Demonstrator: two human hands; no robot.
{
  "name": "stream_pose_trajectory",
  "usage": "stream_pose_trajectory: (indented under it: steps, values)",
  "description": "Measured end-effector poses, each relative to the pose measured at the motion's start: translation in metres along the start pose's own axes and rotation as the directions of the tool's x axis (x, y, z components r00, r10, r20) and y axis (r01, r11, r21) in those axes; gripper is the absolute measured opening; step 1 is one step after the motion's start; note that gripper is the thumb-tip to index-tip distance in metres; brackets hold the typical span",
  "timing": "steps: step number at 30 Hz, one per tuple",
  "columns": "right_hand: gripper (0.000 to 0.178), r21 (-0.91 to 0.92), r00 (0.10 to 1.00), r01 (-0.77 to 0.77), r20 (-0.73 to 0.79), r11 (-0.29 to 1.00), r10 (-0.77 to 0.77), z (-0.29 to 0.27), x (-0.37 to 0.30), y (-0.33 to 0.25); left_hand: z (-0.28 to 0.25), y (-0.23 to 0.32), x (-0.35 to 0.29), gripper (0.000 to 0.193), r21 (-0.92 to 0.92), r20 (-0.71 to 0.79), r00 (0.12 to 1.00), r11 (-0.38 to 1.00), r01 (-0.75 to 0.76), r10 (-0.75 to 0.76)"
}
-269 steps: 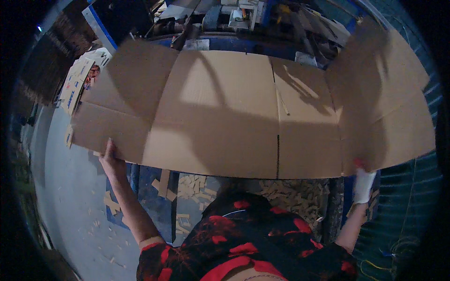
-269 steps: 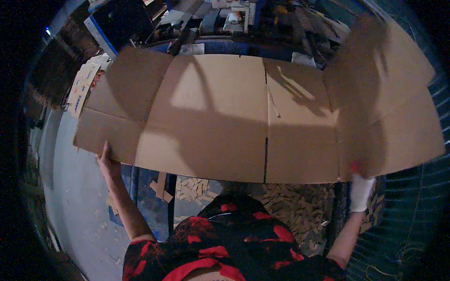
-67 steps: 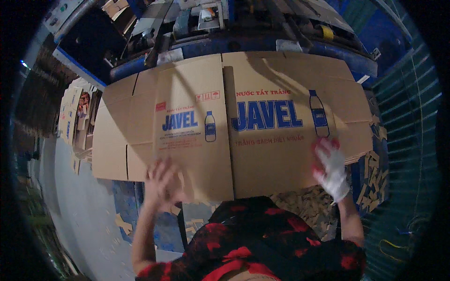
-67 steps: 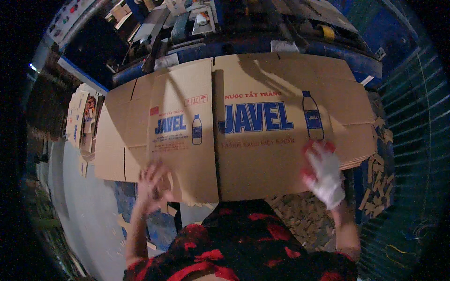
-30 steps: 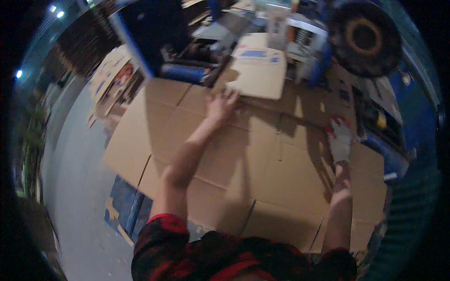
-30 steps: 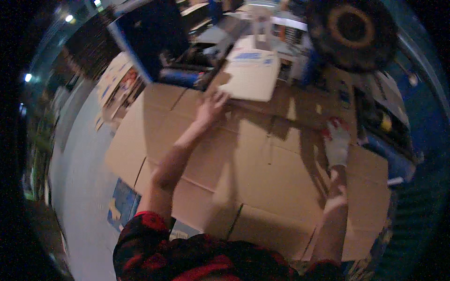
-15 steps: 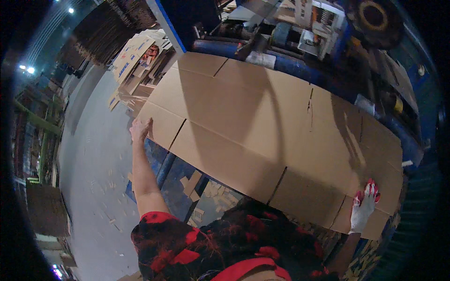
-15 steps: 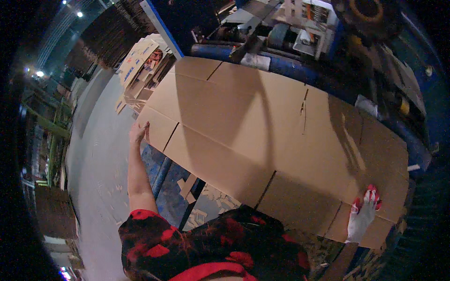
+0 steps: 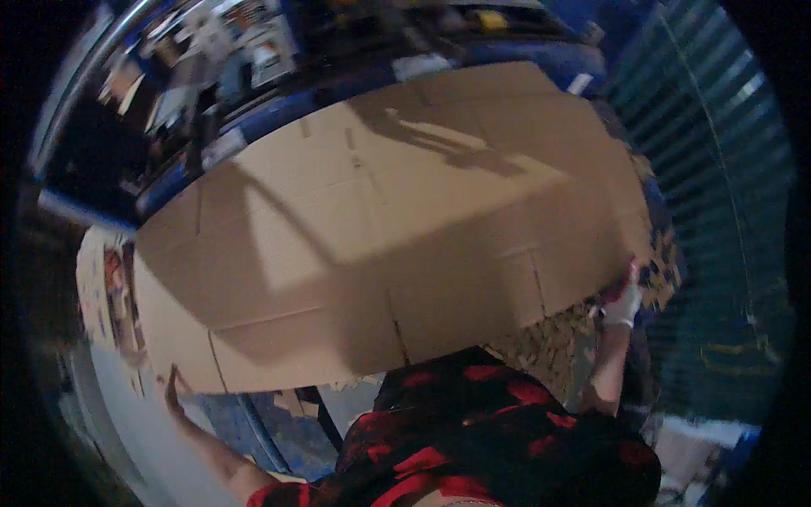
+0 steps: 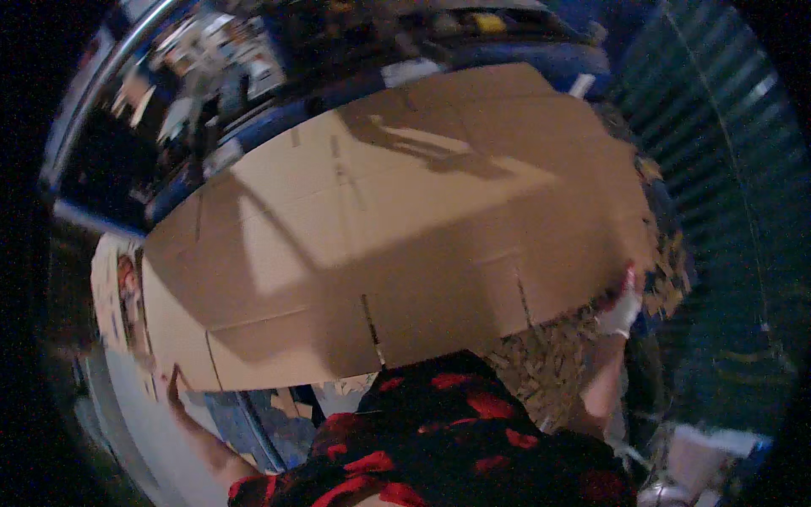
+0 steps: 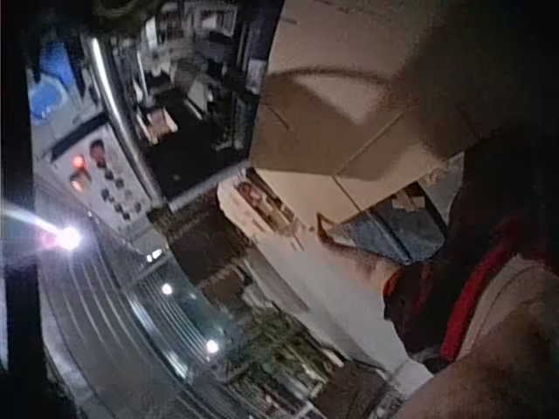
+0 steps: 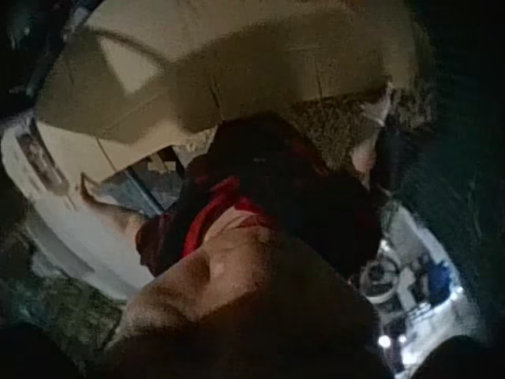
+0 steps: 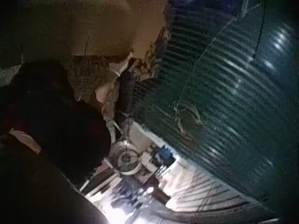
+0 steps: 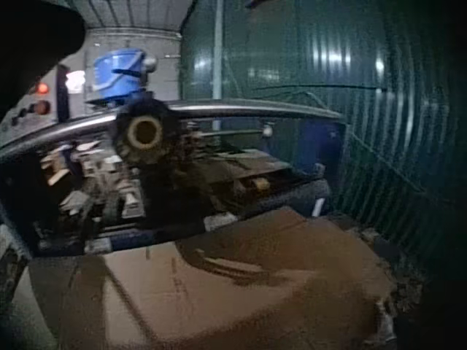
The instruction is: The person repeatedly folds flat cardboard boxes labeled 'JAVEL' on a conveyor belt, aligning flaps and creasing edges by hand. The person handles each box one at a time, folding and placing it back on the belt.
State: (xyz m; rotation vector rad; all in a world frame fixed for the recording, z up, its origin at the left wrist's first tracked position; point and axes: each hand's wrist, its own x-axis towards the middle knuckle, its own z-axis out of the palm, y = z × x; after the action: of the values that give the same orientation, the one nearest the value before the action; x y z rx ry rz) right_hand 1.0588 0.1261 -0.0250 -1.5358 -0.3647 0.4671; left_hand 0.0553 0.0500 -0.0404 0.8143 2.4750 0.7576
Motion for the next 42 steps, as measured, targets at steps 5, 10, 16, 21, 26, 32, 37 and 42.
stream_pose_trajectory:
  steps: [5, 10, 16, 21, 26, 32, 37, 42]
  values:
    - [0.047, 0.326, 0.962, 0.0, 0.257, 0.945, -0.089, 0.031, -0.015, 0.0, -0.008, 0.016, -0.005, 0.067, -0.195, -0.054, 0.997, 0.979, 0.05, -0.062]
    - [0.048, 0.214, 0.956, 0.163, 0.207, 0.963, -0.207, 0.053, -0.052, -0.067, -0.044, 0.071, -0.049, 0.062, -0.328, -0.178, 0.983, 0.938, -0.111, 0.054]
    - [0.036, -0.25, 0.429, 0.882, 0.776, 0.399, -0.462, 0.113, -0.119, -0.09, 0.02, 0.157, -0.16, 0.05, -0.231, -0.12, 0.91, 0.881, -0.414, 0.396]
    - [0.026, 0.139, -0.236, 0.958, 0.878, -0.25, -0.417, 0.154, -0.121, -0.05, 0.148, 0.231, -0.222, 0.053, 0.004, 0.226, 0.579, 0.594, -0.805, 0.783]
    - [0.021, 0.087, -0.148, 0.981, 0.911, -0.172, -0.384, 0.159, -0.128, -0.053, 0.188, 0.247, -0.246, 0.067, 0.426, 0.465, 0.344, 0.134, -0.895, 0.816]
    - [0.027, 0.203, -0.292, 0.936, 0.904, -0.288, -0.311, 0.157, -0.116, -0.053, 0.186, 0.252, -0.248, 0.066, 0.384, 0.479, 0.298, 0.108, -0.917, 0.826]
    - [0.044, 0.235, -0.24, 0.963, 0.971, -0.13, -0.019, 0.156, -0.126, -0.109, 0.164, 0.271, -0.238, 0.073, 0.3, 0.671, 0.272, 0.084, -0.95, 0.69]
    - [0.052, -0.078, -0.079, 0.688, 0.98, 0.721, 0.181, 0.174, -0.071, -0.124, 0.166, 0.259, -0.165, 0.059, -0.023, 0.488, 0.55, 0.639, -0.769, 0.678]
